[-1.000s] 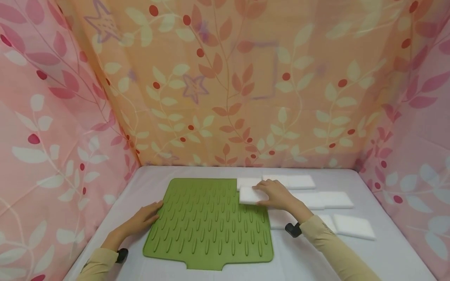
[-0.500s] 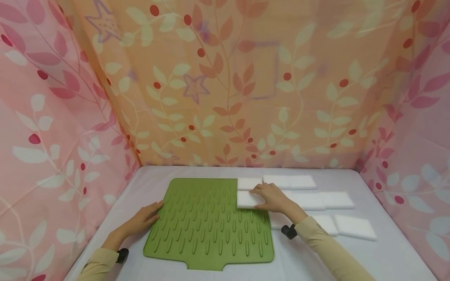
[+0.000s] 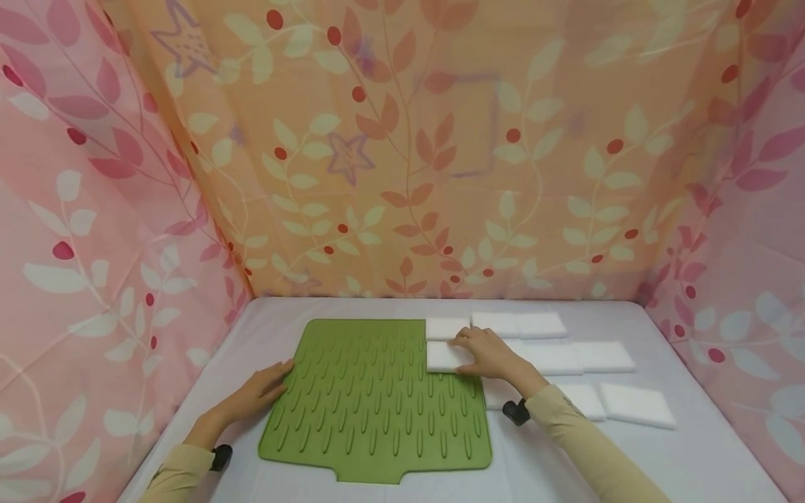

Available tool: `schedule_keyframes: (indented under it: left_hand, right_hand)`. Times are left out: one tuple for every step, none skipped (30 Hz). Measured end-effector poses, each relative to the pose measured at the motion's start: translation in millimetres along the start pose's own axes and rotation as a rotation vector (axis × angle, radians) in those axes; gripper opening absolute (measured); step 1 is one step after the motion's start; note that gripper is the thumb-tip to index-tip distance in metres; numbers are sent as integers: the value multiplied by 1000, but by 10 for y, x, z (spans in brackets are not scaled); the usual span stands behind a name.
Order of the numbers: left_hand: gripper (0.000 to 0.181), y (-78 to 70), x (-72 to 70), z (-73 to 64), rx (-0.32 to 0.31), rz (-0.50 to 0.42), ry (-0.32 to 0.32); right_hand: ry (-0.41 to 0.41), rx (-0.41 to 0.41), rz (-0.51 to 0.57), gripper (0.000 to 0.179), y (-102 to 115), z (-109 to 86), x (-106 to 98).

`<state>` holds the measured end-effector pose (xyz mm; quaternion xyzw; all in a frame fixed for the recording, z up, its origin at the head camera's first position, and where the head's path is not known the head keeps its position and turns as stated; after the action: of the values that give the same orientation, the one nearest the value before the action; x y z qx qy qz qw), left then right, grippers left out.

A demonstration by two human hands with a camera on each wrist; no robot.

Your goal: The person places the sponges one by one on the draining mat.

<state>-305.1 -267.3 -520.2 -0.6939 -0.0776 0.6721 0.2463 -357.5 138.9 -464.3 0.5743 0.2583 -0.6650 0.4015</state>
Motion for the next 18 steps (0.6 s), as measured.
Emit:
schedule_keyframes:
  left_hand:
    - [51,-6,-3,1,0,-3,1]
    - [51,-10,-7,2,1,-5,2]
    - [51,-11,-9,4,1,-3,2]
    - [51,-6,-9,6,-2,-6,4]
    - [51,4,-7,10,-4,-9,4]
    - [51,13,-8,13,-6,-14,5]
    - [52,22,-7,16,-7,-15,5]
    - [52,30,-5,18,-7,-15,4]
    - [52,34,-4,20,-6,-16,3]
    - [52,39,-3,22,-4,-18,0]
    - [52,39,-2,22,0,-18,-3]
    - [52,38,-2,20,2,-20,-4]
    - [52,38,-1,20,4,-21,-6]
    - [52,35,-2,17,4,-24,-7]
    - [52,31,-3,13,4,-24,-9]
    - [52,27,-2,9,7,-21,-12]
    - [52,20,-4,3,11,-14,-17]
    - [52,15,-5,-3,9,-15,-17]
  right_hand:
    - [-2,-3,0,54,-1,-1,5]
    - [-6,-6,4,53,0,-1,8]
    - [-12,-10,6,53,3,0,7]
    - [-18,-14,7,53,2,1,8]
    - [-24,-19,6,52,3,2,7]
    - [-31,-23,7,52,0,4,7]
    - [-34,-26,-1,51,-5,7,7]
    - [-37,-25,2,51,-12,9,10]
    - [-39,-23,1,51,-21,10,13]
    - [-38,-20,2,51,-32,11,20]
    - [-37,-17,0,51,-40,12,27]
    - [-36,-14,1,51,-50,12,34]
    - [-33,-10,0,51,-56,11,38]
    - [-33,-7,4,51,-62,9,42]
    - [-31,-5,1,51,-64,7,44]
    - [-28,-5,-2,51,-64,6,45]
    - [-28,-6,-5,52,-60,3,42]
    - [-28,-7,-9,52,-55,1,36]
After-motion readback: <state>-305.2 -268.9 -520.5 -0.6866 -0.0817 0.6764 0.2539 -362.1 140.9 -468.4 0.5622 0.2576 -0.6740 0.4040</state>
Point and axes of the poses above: each hand's wrist, its own z-axis towards the middle knuckle, its own x-axis out of the palm, y = z × x, the point moved 9 cm from there along z, towards the middle knuckle, and after that the axes turned 11 degrees about -x, right-handed, at the moved point
